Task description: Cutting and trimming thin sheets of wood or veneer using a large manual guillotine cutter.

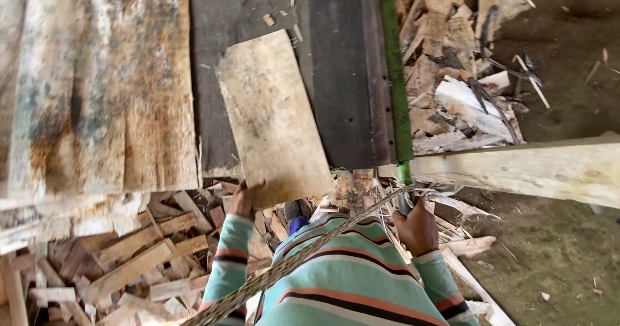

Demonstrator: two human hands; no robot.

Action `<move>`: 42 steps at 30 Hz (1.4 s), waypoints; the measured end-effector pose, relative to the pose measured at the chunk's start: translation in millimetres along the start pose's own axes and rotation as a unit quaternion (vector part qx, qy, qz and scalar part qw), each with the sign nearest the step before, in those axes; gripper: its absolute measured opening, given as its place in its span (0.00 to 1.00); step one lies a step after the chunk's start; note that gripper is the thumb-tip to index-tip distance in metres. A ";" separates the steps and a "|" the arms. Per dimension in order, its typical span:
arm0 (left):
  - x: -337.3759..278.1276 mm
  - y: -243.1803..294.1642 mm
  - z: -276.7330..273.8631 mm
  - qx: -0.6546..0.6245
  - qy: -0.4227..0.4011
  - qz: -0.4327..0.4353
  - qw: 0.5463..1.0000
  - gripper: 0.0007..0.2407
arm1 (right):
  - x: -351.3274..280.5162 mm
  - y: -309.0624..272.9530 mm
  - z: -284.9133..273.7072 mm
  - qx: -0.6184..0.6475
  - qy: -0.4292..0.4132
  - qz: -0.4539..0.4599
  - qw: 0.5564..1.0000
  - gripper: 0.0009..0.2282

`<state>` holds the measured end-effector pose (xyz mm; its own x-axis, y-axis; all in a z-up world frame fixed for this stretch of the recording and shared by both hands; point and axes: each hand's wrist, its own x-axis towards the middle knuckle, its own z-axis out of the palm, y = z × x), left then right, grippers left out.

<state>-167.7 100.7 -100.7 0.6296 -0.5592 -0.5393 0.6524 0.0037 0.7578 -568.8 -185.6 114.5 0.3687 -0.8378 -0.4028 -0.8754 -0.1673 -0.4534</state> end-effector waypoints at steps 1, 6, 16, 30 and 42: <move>4.4 5.4 -0.7 0.381 -0.046 0.279 0.880 0.17 | -2.4 -1.2 -2.2 0.007 -0.007 0.014 1.000 0.31; -22.3 78.6 61.7 0.622 -0.068 0.568 0.534 0.09 | -29.2 -33.9 -43.1 0.013 0.021 -0.012 1.000 0.29; -122.3 150.3 136.1 0.553 -0.059 0.441 0.704 0.12 | -100.9 -133.4 -54.1 -0.017 0.207 -0.438 0.875 0.23; -123.9 191.7 187.1 -0.159 -0.089 -0.003 0.983 0.42 | -57.5 -152.0 -8.2 0.346 0.154 -0.222 0.898 0.07; -0.6 59.6 155.7 -0.181 0.026 -0.040 0.982 0.18 | 4.9 13.8 41.5 0.706 -0.086 -0.092 0.697 0.19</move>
<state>-194.9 -27.8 2.0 0.5845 -0.5267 -0.6172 0.8023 0.2615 0.5366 -566.1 -170.4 73.3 0.5728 -0.7743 -0.2688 0.3270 0.5166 -0.7913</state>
